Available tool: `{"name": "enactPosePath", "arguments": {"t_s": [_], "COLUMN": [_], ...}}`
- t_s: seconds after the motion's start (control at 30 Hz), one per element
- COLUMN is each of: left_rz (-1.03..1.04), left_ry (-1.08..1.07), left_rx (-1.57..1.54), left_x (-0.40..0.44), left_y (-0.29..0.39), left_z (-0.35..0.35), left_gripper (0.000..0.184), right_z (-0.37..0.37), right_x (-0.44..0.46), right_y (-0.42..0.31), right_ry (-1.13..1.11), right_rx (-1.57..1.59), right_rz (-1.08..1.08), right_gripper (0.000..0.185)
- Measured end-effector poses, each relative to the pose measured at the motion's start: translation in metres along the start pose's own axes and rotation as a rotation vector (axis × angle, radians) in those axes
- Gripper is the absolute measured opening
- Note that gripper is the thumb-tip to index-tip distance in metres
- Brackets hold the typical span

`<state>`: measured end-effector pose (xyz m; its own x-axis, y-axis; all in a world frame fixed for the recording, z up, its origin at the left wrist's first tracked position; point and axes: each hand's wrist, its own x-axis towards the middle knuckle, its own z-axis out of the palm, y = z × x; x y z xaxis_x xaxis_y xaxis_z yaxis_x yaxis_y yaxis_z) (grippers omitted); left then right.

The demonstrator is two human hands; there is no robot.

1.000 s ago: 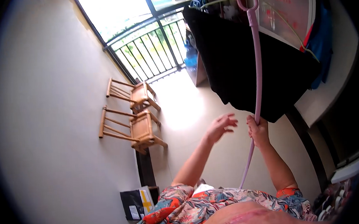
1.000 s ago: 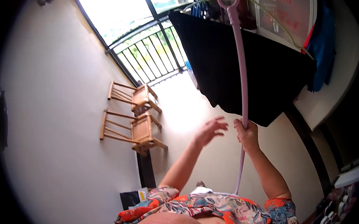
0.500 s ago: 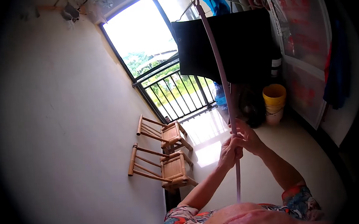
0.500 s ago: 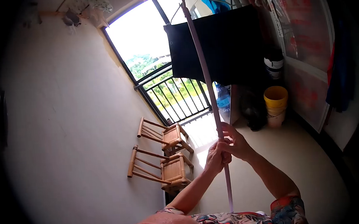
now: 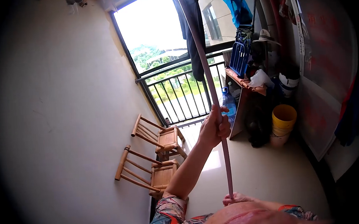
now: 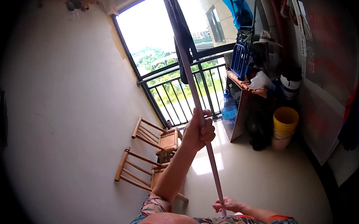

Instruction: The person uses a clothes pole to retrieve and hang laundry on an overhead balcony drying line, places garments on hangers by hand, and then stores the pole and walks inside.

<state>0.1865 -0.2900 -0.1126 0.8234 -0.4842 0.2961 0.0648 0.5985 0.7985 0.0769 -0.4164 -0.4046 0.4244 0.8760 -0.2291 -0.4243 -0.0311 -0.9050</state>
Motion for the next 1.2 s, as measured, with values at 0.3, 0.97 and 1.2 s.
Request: {"name": "enactPosePath", "arguments": {"t_s": [0.3, 0.97, 1.2], "left_rz": [0.094, 1.613, 1.651], "left_ry": [-0.027, -0.263, -0.107], "left_rx": [0.087, 2.096, 2.317], "left_x": [0.123, 0.008, -0.027], "left_y": [0.036, 0.207, 0.226], "left_z": [-0.017, 0.105, 0.109], "left_gripper": [0.046, 0.035, 0.034], "right_z": [-0.123, -0.183, -0.204], "right_x": [0.021, 0.095, 0.12], "right_y": [0.021, -0.157, -0.251], "right_ry": [0.009, 0.698, 0.654], "right_rx": [0.016, -0.088, -0.093], "right_rz": [0.141, -0.461, -0.616], "right_gripper": [0.026, 0.03, 0.032]}}
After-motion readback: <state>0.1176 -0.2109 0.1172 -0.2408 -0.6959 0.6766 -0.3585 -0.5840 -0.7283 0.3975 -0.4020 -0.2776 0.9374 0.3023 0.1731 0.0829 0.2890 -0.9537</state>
